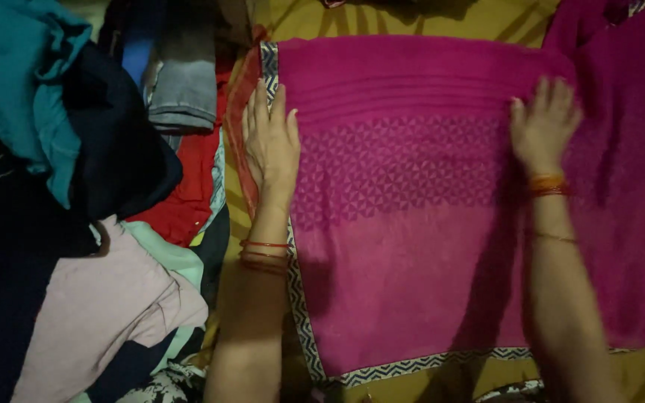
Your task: Ironing a pink garment on a flat surface.
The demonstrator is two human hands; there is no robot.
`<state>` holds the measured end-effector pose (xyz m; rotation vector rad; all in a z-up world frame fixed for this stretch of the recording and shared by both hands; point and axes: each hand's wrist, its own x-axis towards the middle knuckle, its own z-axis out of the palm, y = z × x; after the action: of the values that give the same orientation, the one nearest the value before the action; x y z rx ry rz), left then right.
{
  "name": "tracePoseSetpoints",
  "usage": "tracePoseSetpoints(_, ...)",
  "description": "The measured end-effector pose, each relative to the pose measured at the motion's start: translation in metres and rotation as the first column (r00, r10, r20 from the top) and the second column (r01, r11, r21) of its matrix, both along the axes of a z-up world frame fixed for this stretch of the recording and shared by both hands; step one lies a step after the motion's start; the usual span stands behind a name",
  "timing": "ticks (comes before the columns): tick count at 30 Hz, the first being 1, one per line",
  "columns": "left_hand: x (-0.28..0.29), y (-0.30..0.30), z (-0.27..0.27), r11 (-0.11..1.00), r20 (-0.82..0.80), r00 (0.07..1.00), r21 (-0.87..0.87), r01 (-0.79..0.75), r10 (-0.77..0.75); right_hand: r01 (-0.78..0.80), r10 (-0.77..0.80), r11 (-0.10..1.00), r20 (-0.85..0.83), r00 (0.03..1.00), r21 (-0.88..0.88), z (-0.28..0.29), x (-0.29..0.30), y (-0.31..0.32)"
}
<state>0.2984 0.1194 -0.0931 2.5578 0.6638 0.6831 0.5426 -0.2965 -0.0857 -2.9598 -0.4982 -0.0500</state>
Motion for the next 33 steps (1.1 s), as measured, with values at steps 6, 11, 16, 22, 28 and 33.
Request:
tracePoseSetpoints(6, 0.004, 0.000, 0.021, 0.999, -0.142, 0.990, 0.036, 0.014, -0.008, -0.639, 0.639, 0.769, -0.071, 0.766, 0.025, 0.025, -0.195, 0.227)
tracePoseSetpoints(11, 0.003, 0.004, -0.003, 1.000, -0.037, 0.999, 0.006, -0.005, 0.005, -0.465, 0.469, 0.883, -0.143, 0.872, 0.065, 0.046, -0.170, 0.190)
tracePoseSetpoints(16, 0.007, 0.016, -0.014, 0.973, 0.092, 0.994, -0.230, -0.031, 0.054, -0.104, 0.106, 0.994, -0.054, 0.993, 0.045, 0.024, -0.097, 0.048)
tracePoseSetpoints(22, 0.007, 0.017, 0.015, 0.803, 0.408, 0.904, -0.578, 0.146, 0.130, -0.150, 0.141, 0.984, 0.094, 0.986, 0.095, 0.030, -0.153, 0.038)
tracePoseSetpoints(28, 0.008, 0.007, 0.042, 0.920, -0.224, 0.943, -0.252, -0.301, 0.248, -0.276, 0.287, 0.951, -0.065, 0.956, 0.142, 0.032, -0.254, 0.128)
tracePoseSetpoints(33, 0.021, 0.015, 0.036, 0.910, -0.420, 0.867, -0.186, -0.371, 0.268, -0.229, 0.232, 0.972, -0.063, 0.971, 0.049, 0.033, -0.257, 0.131)
